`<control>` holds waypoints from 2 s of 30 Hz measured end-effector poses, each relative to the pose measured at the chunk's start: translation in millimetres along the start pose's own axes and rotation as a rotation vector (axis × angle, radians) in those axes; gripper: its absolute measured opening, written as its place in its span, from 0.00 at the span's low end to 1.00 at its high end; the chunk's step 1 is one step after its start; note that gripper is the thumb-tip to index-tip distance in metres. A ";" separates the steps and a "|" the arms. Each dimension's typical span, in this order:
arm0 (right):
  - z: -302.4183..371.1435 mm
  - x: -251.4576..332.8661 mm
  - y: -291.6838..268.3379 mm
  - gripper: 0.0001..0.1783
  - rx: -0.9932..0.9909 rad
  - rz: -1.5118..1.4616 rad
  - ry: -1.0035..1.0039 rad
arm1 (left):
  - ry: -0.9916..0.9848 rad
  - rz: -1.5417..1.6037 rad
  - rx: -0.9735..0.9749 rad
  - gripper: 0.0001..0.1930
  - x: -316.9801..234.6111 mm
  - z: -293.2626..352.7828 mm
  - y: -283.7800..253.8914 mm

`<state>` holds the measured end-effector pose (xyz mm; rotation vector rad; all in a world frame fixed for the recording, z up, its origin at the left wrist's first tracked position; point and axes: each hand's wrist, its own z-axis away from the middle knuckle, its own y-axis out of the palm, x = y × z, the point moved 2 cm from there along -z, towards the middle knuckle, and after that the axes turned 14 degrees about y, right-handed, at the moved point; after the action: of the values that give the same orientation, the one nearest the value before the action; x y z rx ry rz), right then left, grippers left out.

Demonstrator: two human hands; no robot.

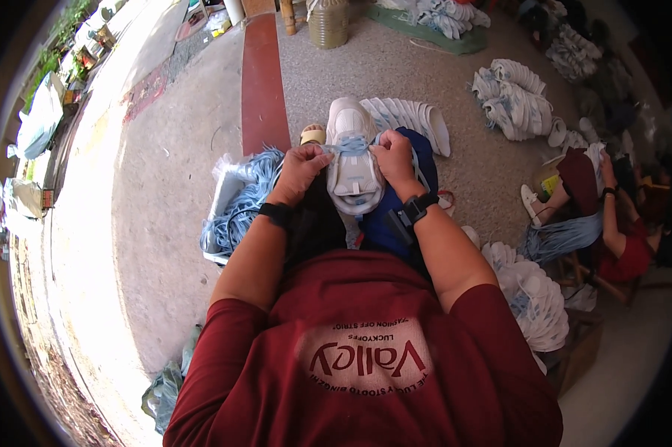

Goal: Lacing a white and blue athletic shoe while sitting in a workshop area.

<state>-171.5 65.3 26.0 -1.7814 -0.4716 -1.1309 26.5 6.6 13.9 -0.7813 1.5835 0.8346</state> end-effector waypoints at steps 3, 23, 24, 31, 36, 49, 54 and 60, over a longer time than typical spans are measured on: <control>6.1 -0.1 -1.9 0.09 -0.013 -0.082 0.074 | 0.049 -0.040 -0.054 0.08 -12.1 6.5 12.8; 23.8 3.4 6.9 0.03 -0.206 0.261 -0.157 | 0.467 -1.072 0.130 0.08 -32.2 -8.0 79.9; 22.9 1.5 7.9 0.03 -0.205 0.264 -0.155 | 0.465 -1.069 0.132 0.08 -29.2 -12.6 81.1; 24.6 0.2 0.8 0.02 -0.190 0.230 -0.094 | 0.438 -1.403 0.339 0.06 -50.8 -9.5 81.0; 35.4 26.4 -0.1 0.02 -0.206 0.194 -0.247 | 0.091 -0.684 0.282 0.10 -43.1 23.1 14.7; 27.4 40.0 26.7 0.05 0.135 0.390 -0.383 | -0.190 0.240 -0.158 0.04 -7.0 -1.8 6.8; 27.4 40.6 26.8 0.06 0.137 0.371 -0.362 | -0.062 0.039 -0.218 0.08 10.8 -12.7 13.2; 28.0 39.3 26.4 0.07 0.112 0.393 -0.343 | 0.092 -0.535 -0.152 0.09 9.0 -13.4 14.1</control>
<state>-119.3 70.6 42.4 -1.8714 -0.3544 -0.5214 6.3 2.2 8.2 -1.2960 1.3036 0.5330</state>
